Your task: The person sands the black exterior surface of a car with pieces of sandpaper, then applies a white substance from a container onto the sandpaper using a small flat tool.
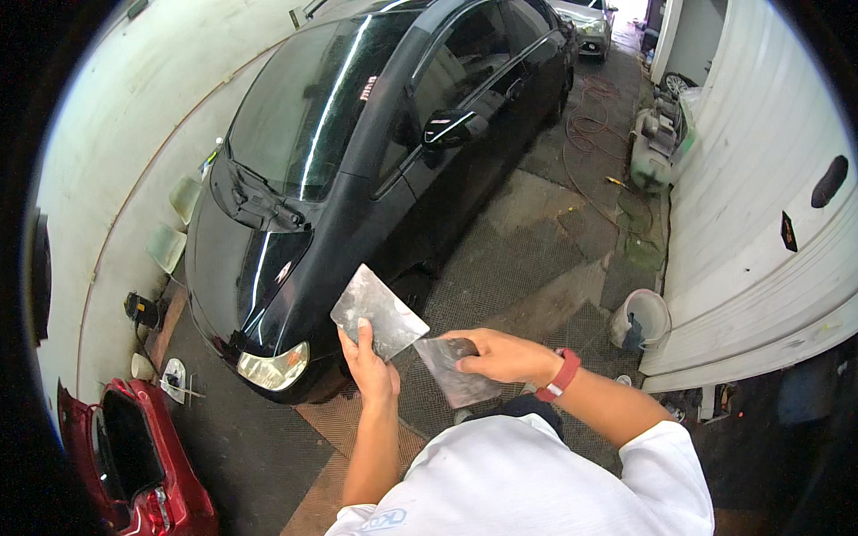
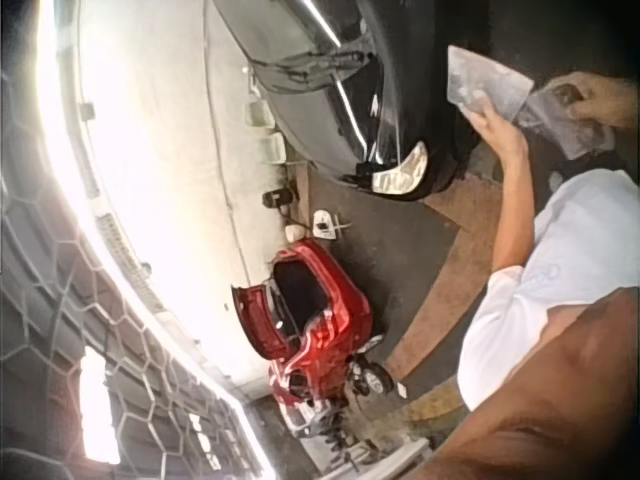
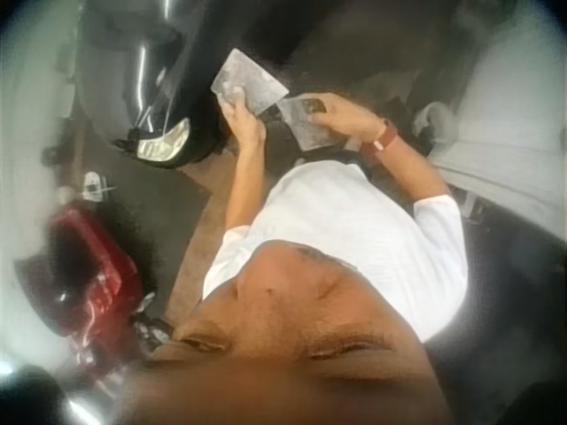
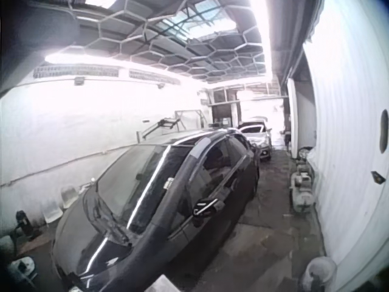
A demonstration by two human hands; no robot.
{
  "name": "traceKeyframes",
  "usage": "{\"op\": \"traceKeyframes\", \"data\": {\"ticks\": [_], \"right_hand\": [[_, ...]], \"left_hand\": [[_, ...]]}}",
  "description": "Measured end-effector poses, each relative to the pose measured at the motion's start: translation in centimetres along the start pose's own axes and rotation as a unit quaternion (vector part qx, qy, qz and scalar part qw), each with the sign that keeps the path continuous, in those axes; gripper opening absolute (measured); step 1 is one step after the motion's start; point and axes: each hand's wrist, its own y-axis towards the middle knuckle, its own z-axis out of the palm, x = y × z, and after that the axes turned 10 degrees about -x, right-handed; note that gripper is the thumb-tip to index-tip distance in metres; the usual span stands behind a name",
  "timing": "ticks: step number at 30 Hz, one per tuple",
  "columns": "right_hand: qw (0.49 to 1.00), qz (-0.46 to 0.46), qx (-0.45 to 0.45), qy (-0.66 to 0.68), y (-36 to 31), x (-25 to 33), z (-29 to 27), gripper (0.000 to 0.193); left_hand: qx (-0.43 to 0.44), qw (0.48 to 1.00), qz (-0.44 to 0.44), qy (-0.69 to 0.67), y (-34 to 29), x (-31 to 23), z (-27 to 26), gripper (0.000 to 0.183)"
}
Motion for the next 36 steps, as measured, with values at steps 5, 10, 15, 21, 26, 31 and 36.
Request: {"op": "traceKeyframes", "data": {"ticks": [5, 10, 15, 21, 26, 31, 36], "right_hand": [[0.926, 0.004, -0.187, 0.328, 0.4, -3.6, -7.5, 0.040], [0.930, 0.034, -0.066, 0.361, 0.2, -9.3, -13.9, 0.034], [0.965, -0.075, -0.253, -0.006, -1.3, -7.0, -21.0, 0.043], [0.778, -0.251, -0.327, -0.474, -3.4, -6.8, -23.1, 0.055], [0.797, -0.200, -0.240, -0.517, -6.7, -9.8, -27.6, 0.053], [0.803, -0.350, -0.258, -0.409, -7.3, -6.4, -29.4, 0.059], [0.776, -0.209, -0.313, -0.506, -4.3, -10.7, -35.2, 0.062]], "left_hand": [[0.138, 0.961, -0.235, 0.049, -0.9, 0.7, 2.1, 0.047], [0.181, 0.938, -0.296, -0.021, -2.1, 5.1, 6.6, 0.051], [0.171, 0.955, -0.222, 0.093, -2.2, 8.7, 14.3, 0.053], [0.218, 0.923, 0.035, 0.314, -3.9, 15.2, 24.1, 0.044], [0.116, 0.971, 0.043, 0.206, -2.8, 20.1, 26.9, 0.047], [0.145, 0.976, -0.074, 0.147, -2.5, 21.0, 31.2, 0.043], [0.179, 0.970, -0.157, 0.056, -3.0, 22.0, 34.9, 0.039]]}}
